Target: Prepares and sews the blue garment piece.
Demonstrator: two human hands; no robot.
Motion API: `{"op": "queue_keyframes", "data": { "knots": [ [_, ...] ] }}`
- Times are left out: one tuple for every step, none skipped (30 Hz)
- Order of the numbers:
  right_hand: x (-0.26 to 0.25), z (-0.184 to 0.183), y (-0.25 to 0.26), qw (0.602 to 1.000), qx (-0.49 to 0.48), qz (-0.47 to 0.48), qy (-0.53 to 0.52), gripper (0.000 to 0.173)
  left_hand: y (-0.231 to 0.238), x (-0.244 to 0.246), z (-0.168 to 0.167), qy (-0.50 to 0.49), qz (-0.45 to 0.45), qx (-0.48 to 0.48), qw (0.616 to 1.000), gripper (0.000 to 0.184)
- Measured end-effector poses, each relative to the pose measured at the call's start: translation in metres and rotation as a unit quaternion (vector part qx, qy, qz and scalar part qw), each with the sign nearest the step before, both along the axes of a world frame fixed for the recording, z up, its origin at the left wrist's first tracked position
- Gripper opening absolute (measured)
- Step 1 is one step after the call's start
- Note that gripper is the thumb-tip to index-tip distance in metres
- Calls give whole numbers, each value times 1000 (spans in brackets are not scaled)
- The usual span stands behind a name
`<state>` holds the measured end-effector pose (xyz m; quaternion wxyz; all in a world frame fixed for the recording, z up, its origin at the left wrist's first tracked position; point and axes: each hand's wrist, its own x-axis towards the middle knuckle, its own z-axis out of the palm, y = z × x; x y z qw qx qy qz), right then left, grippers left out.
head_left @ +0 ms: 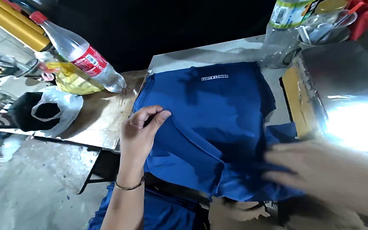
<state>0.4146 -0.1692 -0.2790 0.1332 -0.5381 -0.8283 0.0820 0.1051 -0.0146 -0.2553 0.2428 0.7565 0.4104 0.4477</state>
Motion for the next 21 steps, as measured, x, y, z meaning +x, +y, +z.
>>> {"op": "queue_keyframes", "data": {
  "knots": [
    [8, 6, -5, 999, -10, -45, -28, 15, 3, 1, -1, -6, 6, 0, 1000, 16],
    [10, 14, -10, 994, -33, -96, -46, 14, 6, 1, -2, -9, 8, 0, 1000, 15],
    [7, 21, -13, 990, -42, -121, -50, 13, 7, 1, -3, -7, 8, 0, 1000, 14],
    [1, 27, -15, 991, -48, -121, -42, 13, 6, -1, -3, 7, 6, -2, 1000, 16],
    [-10, 32, -17, 992, -50, -114, -19, 16, 2, -3, -2, 28, 2, -6, 1000, 18],
    [-22, 32, -17, 995, -29, -97, 14, 22, 0, -4, -1, 37, -5, -14, 999, 19],
    [-32, 23, -14, 997, 23, -69, 40, 27, 0, -5, 0, 39, -11, -20, 999, 19],
    [-40, 11, -7, 995, 65, -44, 63, 31, 2, -4, 0, 30, -17, -26, 999, 18],
    [-46, -1, 3, 992, 89, -17, 91, 34, 5, -3, -1, 8, -25, -21, 999, 16],
    [-51, -12, 12, 989, 99, 5, 111, 37, 8, -3, -1, -11, -30, -14, 999, 15],
    [-54, -21, 21, 986, 109, 16, 128, 40, 8, -3, -2, -24, -35, -5, 999, 14],
    [-58, -29, 27, 983, 114, 17, 141, 44, 6, -4, -2, -30, -36, 3, 999, 14],
    [-62, -37, 32, 981, 128, 12, 147, 45, 3, -5, -1, -26, -30, 9, 999, 14],
    [-64, -42, 35, 979, 139, 12, 151, 43, -2, -7, 0, -12, -21, 11, 1000, 15],
    [-66, -44, 38, 977, 148, 15, 150, 38, -5, -7, 0, -6, -16, 15, 1000, 15],
    [-66, -44, 39, 977, 152, 22, 149, 31, -6, -8, 0, -11, -15, 21, 1000, 15],
    [-66, -43, 39, 976, 155, 29, 152, 23, -5, -7, -1, -24, -15, 29, 999, 13],
    [-66, -41, 38, 974, 154, 36, 160, 20, -2, -5, -2, -50, -23, 37, 998, 11],
    [-66, -39, 37, 972, 152, 44, 172, 20, 0, -4, -4, -63, -26, 42, 997, 9],
    [-66, -38, 35, 970, 144, 51, 187, 21, 1, -4, -4, -63, -24, 45, 997, 9],
    [-66, -38, 33, 968, 133, 56, 204, 23, 0, -6, -5, -53, -17, 45, 997, 9]
  ]
}}
